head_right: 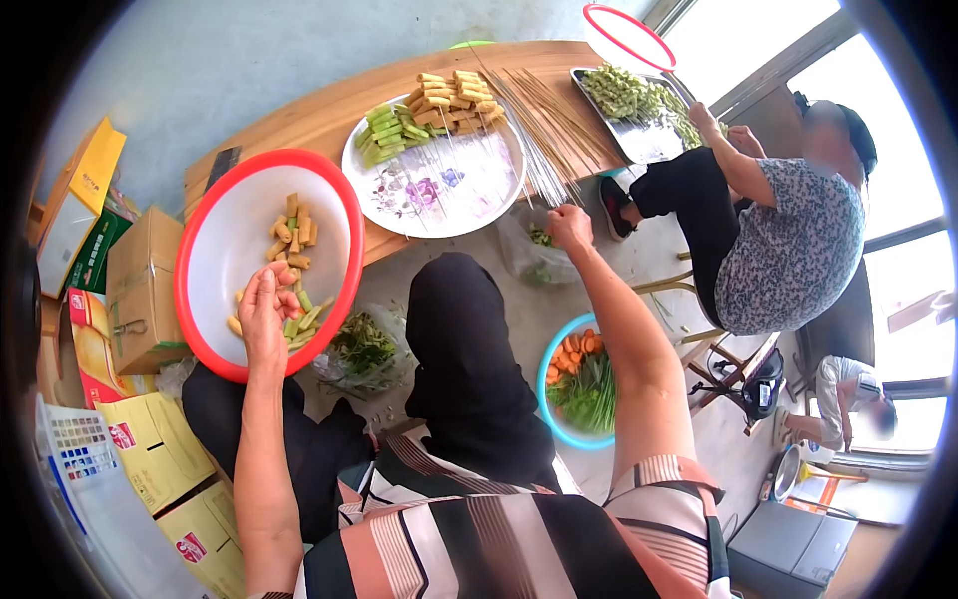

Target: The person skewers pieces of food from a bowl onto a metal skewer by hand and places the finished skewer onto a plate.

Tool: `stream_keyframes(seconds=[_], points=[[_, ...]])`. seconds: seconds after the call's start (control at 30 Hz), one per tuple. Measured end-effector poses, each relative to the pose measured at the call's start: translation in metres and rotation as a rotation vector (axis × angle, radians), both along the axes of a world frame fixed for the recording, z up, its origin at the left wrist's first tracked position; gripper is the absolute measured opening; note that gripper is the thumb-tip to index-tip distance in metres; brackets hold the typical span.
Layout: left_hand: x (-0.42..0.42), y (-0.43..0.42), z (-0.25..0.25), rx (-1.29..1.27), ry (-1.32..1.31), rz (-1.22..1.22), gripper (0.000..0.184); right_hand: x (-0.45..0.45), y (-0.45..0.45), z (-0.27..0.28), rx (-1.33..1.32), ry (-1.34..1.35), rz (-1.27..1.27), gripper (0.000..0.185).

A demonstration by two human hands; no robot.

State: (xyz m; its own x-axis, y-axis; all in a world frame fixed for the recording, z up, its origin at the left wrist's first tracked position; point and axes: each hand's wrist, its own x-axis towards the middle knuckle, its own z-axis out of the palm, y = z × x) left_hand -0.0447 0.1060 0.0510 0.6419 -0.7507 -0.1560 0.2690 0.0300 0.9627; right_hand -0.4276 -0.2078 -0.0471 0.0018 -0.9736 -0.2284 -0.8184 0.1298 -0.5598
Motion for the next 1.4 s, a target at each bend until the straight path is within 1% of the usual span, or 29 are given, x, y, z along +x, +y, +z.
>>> stream_keyframes(seconds=[0.07, 0.2, 0.23, 0.47, 0.6, 0.7, 0.77, 0.8, 0.87, 0.9, 0.93, 1.0, 1.07, 1.13, 1.23, 1.3, 1.33, 1.4], points=[[0.001, -0.001, -0.003, 0.038, -0.021, -0.011, 0.031, 0.014, 0.001, -0.004, -0.023, -0.138, -0.023, 0.021], [0.001, -0.003, -0.006, 0.068, -0.038, -0.006, 0.031, 0.033, -0.009, -0.010, 0.022, -0.142, -0.057, 0.021], [0.001, -0.003, -0.006, 0.076, -0.045, -0.006, 0.031, 0.035, -0.012, -0.014, 0.019, -0.106, -0.067, 0.021], [0.002, -0.003, -0.008, 0.068, -0.051, -0.032, 0.031, 0.035, -0.021, -0.025, 0.020, -0.097, -0.043, 0.018], [0.000, -0.004, -0.006, 0.062, -0.058, -0.039, 0.030, 0.033, -0.011, -0.010, 0.008, -0.062, -0.044, 0.017], [0.001, -0.002, -0.008, 0.037, -0.037, -0.056, 0.030, 0.028, -0.008, -0.006, -0.025, 0.014, -0.031, 0.016], [0.003, -0.002, -0.012, 0.066, -0.057, -0.043, 0.029, 0.025, -0.003, -0.002, -0.159, 0.085, 0.011, 0.019], [0.003, -0.001, -0.012, 0.060, -0.059, -0.042, 0.029, 0.023, 0.000, 0.002, -0.165, 0.083, 0.010, 0.019], [0.004, -0.001, -0.012, 0.050, -0.050, -0.039, 0.029, 0.017, 0.009, 0.014, -0.056, -0.084, 0.025, 0.018], [0.004, -0.002, -0.011, 0.041, -0.050, -0.035, 0.029, 0.011, 0.016, 0.015, 0.022, -0.318, 0.012, 0.018], [0.004, -0.002, -0.010, 0.045, -0.047, -0.032, 0.029, 0.004, 0.025, 0.015, 0.013, -0.317, 0.018, 0.018], [0.005, -0.001, -0.008, 0.042, -0.044, -0.026, 0.029, -0.010, 0.046, 0.016, 0.435, -0.947, -0.160, 0.015], [0.005, 0.001, -0.007, 0.015, -0.039, -0.052, 0.029, -0.022, 0.078, 0.019, 0.656, -1.263, -0.296, 0.012], [0.007, 0.004, -0.009, 0.007, -0.048, -0.063, 0.029, -0.029, 0.121, 0.034, 0.645, -1.357, -0.334, 0.012], [0.004, 0.003, -0.013, 0.015, -0.091, -0.090, 0.027, -0.026, 0.185, 0.081, 0.605, -1.396, -0.267, 0.012], [0.000, 0.007, -0.008, 0.031, -0.130, -0.134, 0.025, -0.012, 0.221, 0.118, 0.416, -1.310, -0.088, 0.012], [-0.006, 0.009, -0.003, 0.037, -0.140, -0.165, 0.025, -0.004, 0.233, 0.133, 0.440, -1.312, -0.068, 0.012], [-0.019, 0.010, 0.006, 0.039, -0.138, -0.320, 0.026, 0.017, 0.255, 0.157, 0.467, -1.175, 0.115, 0.012]])
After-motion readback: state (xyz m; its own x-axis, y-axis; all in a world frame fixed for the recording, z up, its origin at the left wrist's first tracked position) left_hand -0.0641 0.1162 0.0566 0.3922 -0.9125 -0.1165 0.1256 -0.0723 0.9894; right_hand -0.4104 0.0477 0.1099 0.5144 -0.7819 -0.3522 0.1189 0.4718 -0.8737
